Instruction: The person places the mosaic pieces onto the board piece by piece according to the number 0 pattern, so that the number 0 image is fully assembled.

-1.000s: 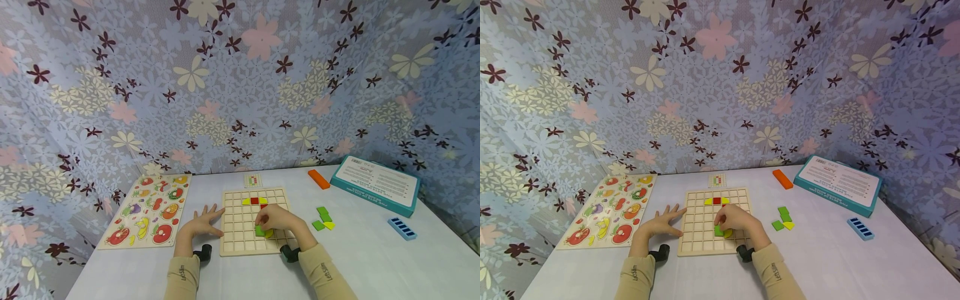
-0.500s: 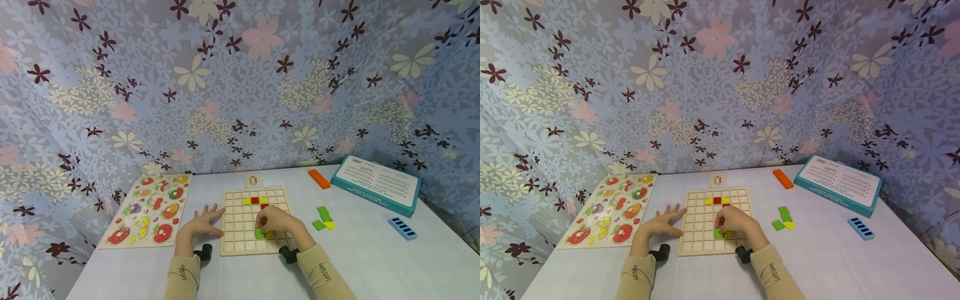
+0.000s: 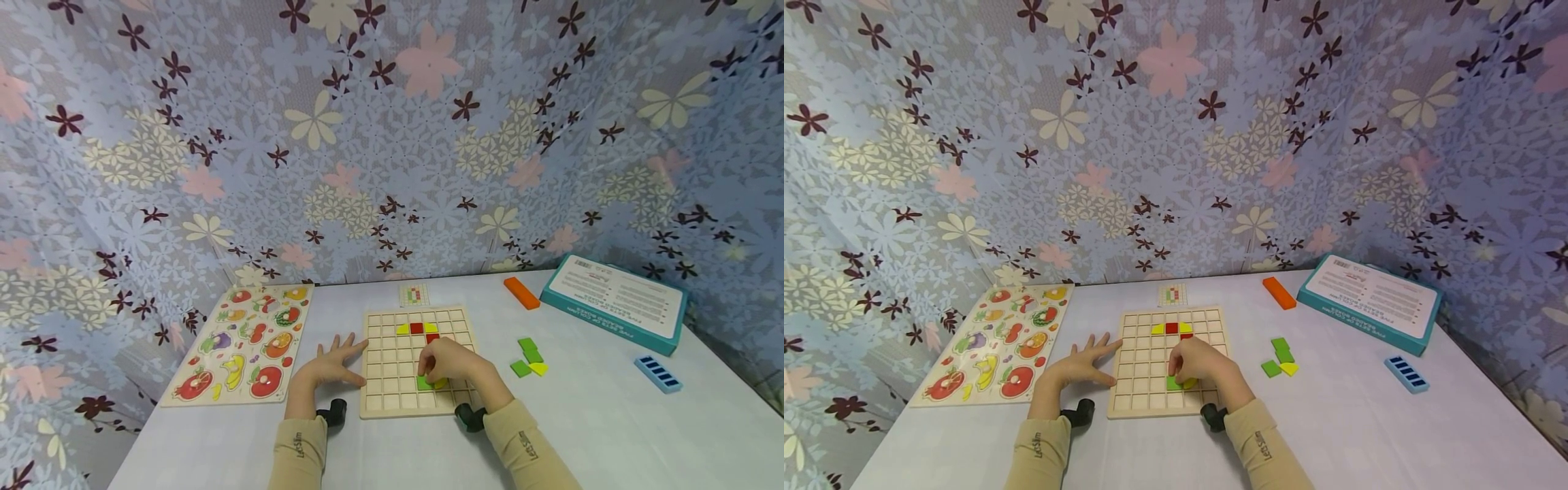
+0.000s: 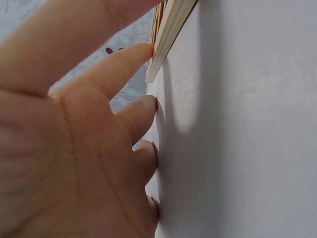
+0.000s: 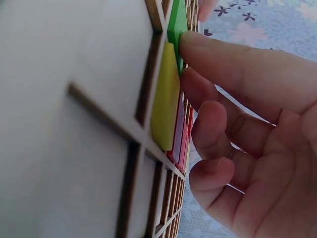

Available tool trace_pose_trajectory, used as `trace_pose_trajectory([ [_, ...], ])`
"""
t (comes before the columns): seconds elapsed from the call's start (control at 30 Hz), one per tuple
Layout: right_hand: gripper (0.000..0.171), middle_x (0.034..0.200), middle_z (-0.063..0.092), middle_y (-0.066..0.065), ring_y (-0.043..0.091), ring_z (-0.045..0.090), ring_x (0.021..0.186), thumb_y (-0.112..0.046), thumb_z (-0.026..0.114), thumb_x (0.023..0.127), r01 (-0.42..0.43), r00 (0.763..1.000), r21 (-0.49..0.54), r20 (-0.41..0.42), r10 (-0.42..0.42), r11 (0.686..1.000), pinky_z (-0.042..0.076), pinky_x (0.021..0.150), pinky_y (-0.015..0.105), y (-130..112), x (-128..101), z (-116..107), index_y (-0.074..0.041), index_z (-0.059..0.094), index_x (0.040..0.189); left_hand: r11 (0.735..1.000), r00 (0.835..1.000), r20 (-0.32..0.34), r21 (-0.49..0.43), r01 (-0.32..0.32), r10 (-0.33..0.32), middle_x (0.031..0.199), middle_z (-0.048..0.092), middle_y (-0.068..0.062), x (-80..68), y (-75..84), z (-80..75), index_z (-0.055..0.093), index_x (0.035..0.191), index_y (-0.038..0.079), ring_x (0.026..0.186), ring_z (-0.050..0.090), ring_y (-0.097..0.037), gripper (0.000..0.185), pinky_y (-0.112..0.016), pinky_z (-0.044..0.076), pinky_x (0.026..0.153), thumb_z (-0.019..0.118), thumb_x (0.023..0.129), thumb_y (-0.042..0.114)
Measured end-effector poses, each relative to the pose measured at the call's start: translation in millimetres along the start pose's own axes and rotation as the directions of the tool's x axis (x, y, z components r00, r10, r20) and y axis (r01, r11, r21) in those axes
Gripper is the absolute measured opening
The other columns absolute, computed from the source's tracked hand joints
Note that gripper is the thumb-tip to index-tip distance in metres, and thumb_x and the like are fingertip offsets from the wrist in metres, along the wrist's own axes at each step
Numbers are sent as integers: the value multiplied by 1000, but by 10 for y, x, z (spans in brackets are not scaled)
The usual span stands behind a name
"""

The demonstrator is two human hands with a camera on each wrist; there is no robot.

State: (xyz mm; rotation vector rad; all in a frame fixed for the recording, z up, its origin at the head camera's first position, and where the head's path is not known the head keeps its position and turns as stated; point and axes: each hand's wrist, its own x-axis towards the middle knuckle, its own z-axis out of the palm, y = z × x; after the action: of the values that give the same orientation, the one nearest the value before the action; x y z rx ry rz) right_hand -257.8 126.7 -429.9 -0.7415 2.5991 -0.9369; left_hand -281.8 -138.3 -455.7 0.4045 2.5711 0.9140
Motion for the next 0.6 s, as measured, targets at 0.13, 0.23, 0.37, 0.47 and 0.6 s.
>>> trace_pose_trajectory([
  [0.13,14,67,54,-3,13,48,64,4,69,74,-4,1000,-8,-8,4,1000,42,57,26,1,-1,14,-9,65,75,1000,1000,3,10,-15,15,153,15,-13,2,-26,-5,37,143,18,140,-5,-38,87,-60,-14,107,79,67,27],
  [0.23,15,67,54,-3,13,48,64,4,68,75,18,1000,-23,-10,-18,1000,42,56,25,2,-1,24,-10,63,77,1000,1000,2,14,-13,13,154,15,-13,-19,-26,-22,37,143,18,140,-5,-38,87,-59,-13,107,79,67,27],
  [0.37,11,68,55,-4,12,48,64,0,67,78,58,998,-45,-10,-59,997,42,57,26,14,-29,-7,-11,64,80,1000,1000,-2,15,-9,9,153,14,-14,-30,-6,-32,36,143,18,140,-5,-38,87,-59,-13,107,79,67,27],
  [0.47,6,68,55,-6,11,48,65,-6,67,81,76,997,-53,-20,-77,996,42,58,26,48,-90,-69,-12,65,81,1000,1000,0,20,-15,15,153,14,-14,-20,-9,-25,36,143,18,140,-5,-38,87,-60,-13,107,79,67,27],
  [0.6,5,70,54,-7,10,48,66,-8,67,81,103,993,-70,-49,-106,992,43,58,24,176,-210,-190,-11,65,83,1000,1000,4,26,-17,17,153,14,-14,-5,-8,-15,36,143,18,140,-5,-38,88,-60,-13,107,79,67,28],
])
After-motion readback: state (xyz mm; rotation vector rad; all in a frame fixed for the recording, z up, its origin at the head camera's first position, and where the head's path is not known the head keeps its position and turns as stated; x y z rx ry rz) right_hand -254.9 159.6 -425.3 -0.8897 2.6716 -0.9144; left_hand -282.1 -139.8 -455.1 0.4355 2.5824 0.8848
